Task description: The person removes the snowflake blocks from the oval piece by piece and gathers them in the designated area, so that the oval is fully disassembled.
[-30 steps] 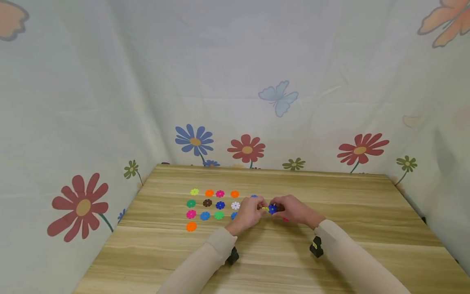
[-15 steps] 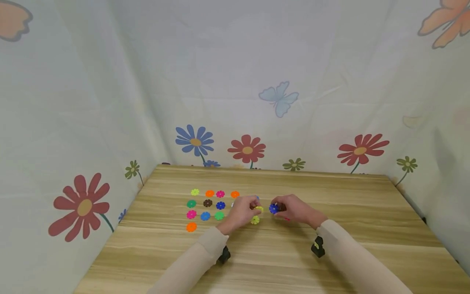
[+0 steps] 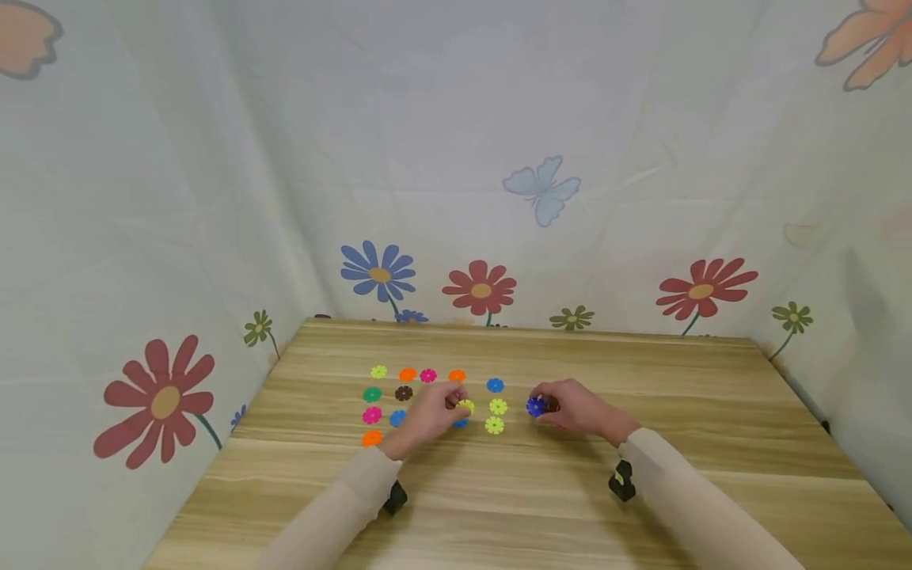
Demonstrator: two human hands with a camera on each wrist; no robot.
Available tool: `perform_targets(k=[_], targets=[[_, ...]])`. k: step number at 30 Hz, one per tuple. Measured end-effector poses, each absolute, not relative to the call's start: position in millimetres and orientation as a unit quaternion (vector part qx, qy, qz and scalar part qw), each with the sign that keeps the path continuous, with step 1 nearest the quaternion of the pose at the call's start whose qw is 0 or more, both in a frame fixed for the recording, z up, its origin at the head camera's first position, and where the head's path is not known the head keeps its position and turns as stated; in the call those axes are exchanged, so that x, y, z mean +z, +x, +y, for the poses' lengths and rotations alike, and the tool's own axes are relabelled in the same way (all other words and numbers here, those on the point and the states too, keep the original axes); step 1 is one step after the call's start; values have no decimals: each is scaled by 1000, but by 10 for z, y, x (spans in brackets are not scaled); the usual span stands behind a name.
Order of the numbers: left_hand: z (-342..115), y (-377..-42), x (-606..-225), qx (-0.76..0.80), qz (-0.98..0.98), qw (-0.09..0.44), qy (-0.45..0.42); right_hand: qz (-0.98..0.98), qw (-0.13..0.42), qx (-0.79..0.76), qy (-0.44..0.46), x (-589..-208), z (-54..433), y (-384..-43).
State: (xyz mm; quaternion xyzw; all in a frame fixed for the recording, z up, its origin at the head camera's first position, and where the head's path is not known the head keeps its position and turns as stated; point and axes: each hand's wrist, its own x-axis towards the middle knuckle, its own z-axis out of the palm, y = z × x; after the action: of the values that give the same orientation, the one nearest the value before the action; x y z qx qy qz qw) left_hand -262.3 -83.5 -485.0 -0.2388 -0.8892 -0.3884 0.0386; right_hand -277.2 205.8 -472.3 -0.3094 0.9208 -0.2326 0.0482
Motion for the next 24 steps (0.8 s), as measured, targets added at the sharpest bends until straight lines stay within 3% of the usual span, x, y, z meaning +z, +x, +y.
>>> perform_targets(k=[7,17,24], targets=[[-1095,-2643,-4812,-394,-884,17,-250,922,52,-233,-304,-4741,2060,-2781],[-1444,-2691,-4715,-444,-879,-42,-166,923,55,-233,-301,-4752,2062,-2807],[-1686,-2702,-4707,-398,-892,-77,-201,923,62,-237,-296,-4731,2048,-2797]])
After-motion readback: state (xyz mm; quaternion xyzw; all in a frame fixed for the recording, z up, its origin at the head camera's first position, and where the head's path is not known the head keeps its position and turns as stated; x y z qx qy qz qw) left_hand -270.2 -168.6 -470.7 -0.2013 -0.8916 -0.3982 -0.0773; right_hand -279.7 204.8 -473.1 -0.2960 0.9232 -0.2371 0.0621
